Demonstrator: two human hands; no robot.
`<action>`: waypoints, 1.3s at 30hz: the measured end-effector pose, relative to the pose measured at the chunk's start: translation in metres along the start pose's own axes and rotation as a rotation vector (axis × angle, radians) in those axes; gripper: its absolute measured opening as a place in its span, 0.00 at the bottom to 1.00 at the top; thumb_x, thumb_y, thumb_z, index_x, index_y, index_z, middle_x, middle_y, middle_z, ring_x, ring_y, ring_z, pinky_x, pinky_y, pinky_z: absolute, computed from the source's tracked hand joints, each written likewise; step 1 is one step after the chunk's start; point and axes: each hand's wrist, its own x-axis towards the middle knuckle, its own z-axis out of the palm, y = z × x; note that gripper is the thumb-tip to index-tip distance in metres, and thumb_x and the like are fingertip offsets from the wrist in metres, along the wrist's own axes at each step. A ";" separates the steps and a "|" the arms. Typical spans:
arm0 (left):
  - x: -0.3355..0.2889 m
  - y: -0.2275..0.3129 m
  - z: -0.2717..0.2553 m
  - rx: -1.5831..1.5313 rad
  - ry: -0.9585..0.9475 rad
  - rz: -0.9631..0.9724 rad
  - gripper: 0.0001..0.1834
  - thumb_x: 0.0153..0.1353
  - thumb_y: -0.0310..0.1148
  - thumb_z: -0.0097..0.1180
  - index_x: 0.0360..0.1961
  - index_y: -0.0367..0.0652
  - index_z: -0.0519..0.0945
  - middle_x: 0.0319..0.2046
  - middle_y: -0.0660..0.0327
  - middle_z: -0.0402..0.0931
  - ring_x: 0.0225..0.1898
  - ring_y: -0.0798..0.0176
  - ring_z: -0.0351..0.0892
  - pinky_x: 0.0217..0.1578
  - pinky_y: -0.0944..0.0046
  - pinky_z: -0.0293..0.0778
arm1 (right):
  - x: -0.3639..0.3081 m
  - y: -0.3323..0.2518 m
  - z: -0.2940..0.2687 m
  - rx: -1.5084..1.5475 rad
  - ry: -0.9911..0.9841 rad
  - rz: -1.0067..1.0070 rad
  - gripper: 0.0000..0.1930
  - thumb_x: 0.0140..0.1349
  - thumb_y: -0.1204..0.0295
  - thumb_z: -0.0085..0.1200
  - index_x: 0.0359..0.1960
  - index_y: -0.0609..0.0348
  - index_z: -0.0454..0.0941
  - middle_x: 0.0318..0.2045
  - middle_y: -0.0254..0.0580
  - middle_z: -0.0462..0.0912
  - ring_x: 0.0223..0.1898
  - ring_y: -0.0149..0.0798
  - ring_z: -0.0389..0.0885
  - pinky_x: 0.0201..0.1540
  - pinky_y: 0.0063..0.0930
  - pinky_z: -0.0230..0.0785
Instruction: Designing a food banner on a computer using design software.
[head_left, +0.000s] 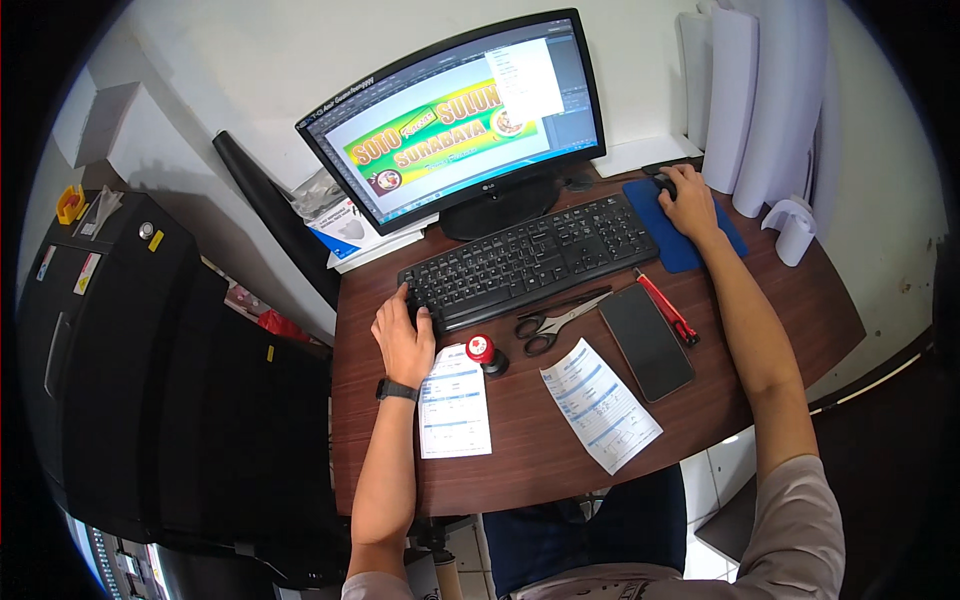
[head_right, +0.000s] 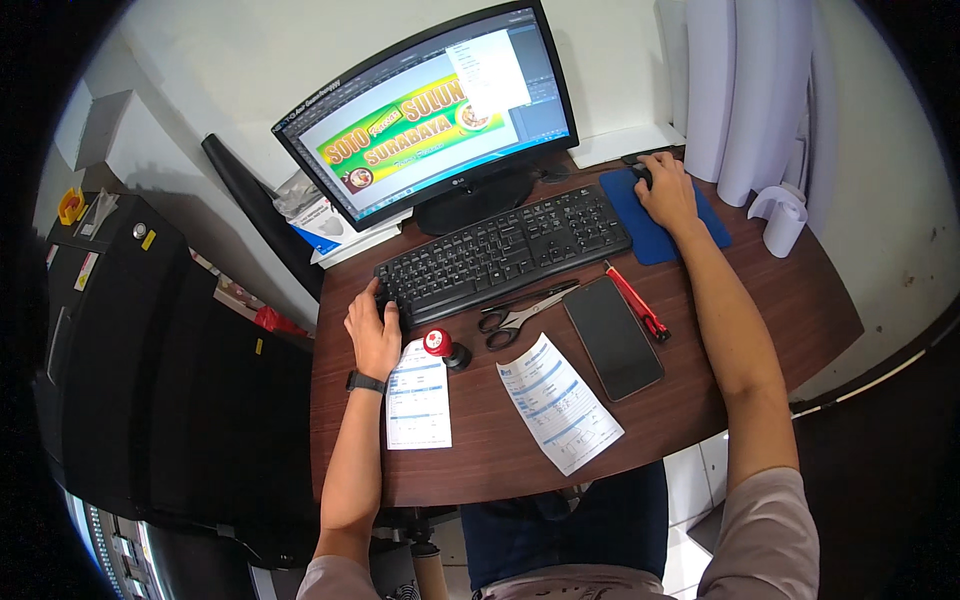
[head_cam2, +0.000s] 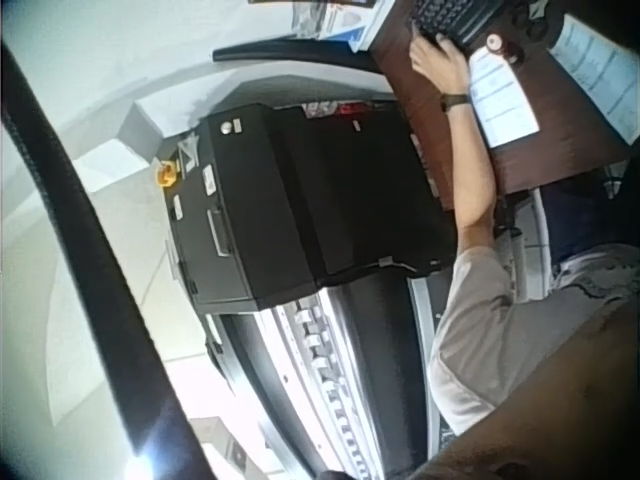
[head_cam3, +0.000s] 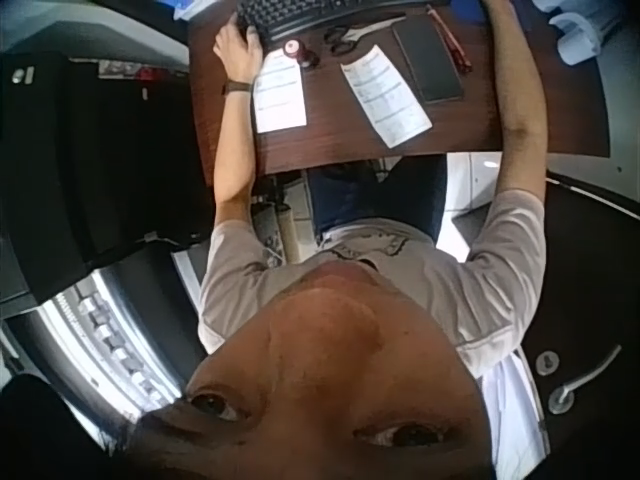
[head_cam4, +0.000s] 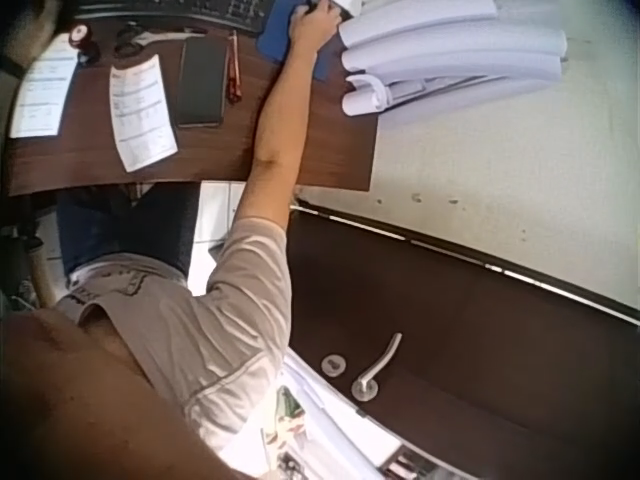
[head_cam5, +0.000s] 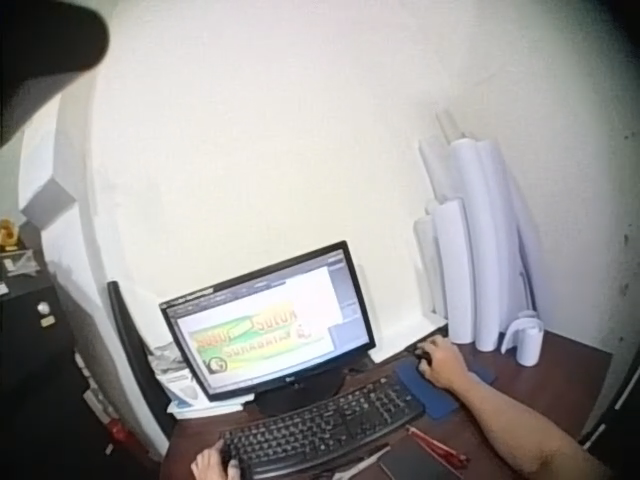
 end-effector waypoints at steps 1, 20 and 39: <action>0.000 0.000 0.000 -0.004 -0.003 0.002 0.29 0.68 0.35 0.53 0.68 0.35 0.70 0.58 0.49 0.75 0.64 0.47 0.69 0.67 0.48 0.57 | 0.000 0.001 0.000 -0.008 -0.005 -0.011 0.22 0.59 0.70 0.61 0.57 0.56 0.81 0.55 0.49 0.79 0.56 0.54 0.77 0.60 0.47 0.72; -0.001 -0.005 0.004 0.030 -0.004 0.028 0.27 0.72 0.39 0.49 0.68 0.38 0.71 0.58 0.50 0.75 0.64 0.48 0.69 0.66 0.48 0.57 | -0.001 -0.001 0.001 -0.007 -0.011 0.003 0.19 0.61 0.69 0.60 0.54 0.54 0.83 0.55 0.46 0.79 0.58 0.52 0.77 0.60 0.47 0.72; 0.003 -0.006 0.002 -0.023 -0.003 -0.043 0.27 0.70 0.37 0.52 0.67 0.36 0.72 0.59 0.48 0.75 0.64 0.47 0.69 0.66 0.47 0.59 | -0.018 -0.037 -0.033 0.037 -0.059 -0.152 0.35 0.55 0.57 0.64 0.66 0.55 0.74 0.63 0.50 0.74 0.69 0.53 0.68 0.72 0.54 0.55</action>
